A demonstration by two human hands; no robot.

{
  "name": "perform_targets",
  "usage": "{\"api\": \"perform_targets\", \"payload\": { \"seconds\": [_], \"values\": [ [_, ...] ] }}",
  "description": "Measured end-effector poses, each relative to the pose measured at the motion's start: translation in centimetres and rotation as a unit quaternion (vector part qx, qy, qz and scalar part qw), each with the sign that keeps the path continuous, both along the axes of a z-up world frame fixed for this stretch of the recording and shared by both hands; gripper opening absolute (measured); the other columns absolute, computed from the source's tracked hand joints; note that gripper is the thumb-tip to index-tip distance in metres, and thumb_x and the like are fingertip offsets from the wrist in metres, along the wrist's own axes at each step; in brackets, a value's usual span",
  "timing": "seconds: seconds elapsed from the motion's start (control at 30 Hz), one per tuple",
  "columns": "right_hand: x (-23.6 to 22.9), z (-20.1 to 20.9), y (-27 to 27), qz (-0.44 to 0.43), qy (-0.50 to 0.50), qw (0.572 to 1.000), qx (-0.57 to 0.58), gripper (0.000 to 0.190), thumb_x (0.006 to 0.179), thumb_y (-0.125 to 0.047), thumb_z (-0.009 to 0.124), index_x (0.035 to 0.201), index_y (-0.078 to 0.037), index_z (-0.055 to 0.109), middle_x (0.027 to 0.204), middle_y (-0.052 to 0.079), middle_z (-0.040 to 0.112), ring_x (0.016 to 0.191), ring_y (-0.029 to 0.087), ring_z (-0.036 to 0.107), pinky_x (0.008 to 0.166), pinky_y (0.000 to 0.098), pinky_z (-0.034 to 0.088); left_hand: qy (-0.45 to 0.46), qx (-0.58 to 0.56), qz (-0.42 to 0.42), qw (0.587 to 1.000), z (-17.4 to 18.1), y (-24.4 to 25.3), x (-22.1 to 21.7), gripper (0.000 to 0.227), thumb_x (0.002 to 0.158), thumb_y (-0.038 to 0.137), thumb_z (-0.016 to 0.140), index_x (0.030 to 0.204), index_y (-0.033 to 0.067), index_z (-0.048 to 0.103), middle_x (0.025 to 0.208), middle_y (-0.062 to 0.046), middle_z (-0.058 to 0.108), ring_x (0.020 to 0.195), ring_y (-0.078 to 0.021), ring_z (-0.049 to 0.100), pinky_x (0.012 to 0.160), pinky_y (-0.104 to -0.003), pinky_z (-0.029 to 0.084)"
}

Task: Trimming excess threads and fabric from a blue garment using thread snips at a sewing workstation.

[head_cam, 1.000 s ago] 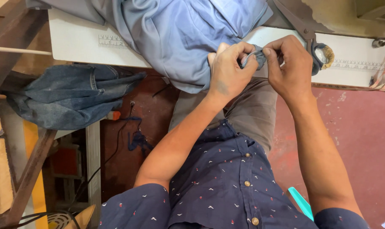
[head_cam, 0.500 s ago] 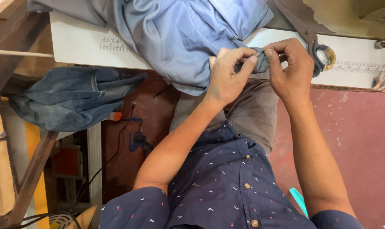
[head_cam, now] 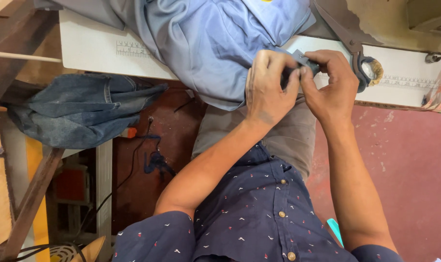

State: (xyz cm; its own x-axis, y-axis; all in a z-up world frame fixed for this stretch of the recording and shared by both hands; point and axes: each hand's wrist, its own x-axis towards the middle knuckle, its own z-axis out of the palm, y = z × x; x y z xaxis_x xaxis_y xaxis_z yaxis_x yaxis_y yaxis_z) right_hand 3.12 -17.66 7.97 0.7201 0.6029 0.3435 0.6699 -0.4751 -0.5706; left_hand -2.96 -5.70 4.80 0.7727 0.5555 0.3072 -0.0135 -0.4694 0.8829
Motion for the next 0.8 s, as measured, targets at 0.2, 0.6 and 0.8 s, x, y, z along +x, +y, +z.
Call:
{"api": "perform_targets", "payload": {
  "seconds": [0.2, 0.6, 0.8],
  "values": [
    [0.0, -0.4, 0.0, -0.013, -0.001, 0.999, 0.052, 0.015, 0.106, 0.008, 0.056, 0.111, 0.005, 0.069, 0.106, 0.017, 0.070, 0.095, 0.028, 0.064, 0.083, 0.0357, 0.051, 0.105, -0.028, -0.036, 0.993, 0.7, 1.0, 0.6, 0.016, 0.083, 0.024, 0.057, 0.097, 0.0221, 0.053, 0.090, 0.007, 0.067, 0.090, -0.0279, 0.060, 0.078, -0.042, 0.037],
    [2.4, -1.8, -1.3, -0.042, 0.359, 0.929, 0.078, 0.018, 0.107, -0.023, 0.054, 0.093, -0.013, 0.059, 0.086, -0.008, 0.053, 0.086, 0.006, 0.043, 0.084, 0.0249, 0.036, 0.071, -0.099, -0.155, 0.980, -1.0, 3.8, 0.9, 0.026, 0.085, 0.022, 0.058, 0.108, 0.0259, 0.068, 0.091, 0.007, 0.075, 0.078, -0.0192, 0.061, 0.076, -0.036, 0.049],
    [2.7, -3.1, -1.8, -0.019, 0.424, 0.893, 0.152, 0.019, 0.104, -0.027, 0.056, 0.091, -0.013, 0.056, 0.083, -0.008, 0.050, 0.083, 0.006, 0.040, 0.082, 0.0244, 0.033, 0.043, -0.128, -0.226, 0.965, -1.1, 5.3, 1.4, 0.019, 0.081, 0.021, 0.055, 0.092, 0.0203, 0.071, 0.083, 0.010, 0.072, 0.069, -0.0116, 0.054, 0.065, -0.029, 0.043]
  ]
}}
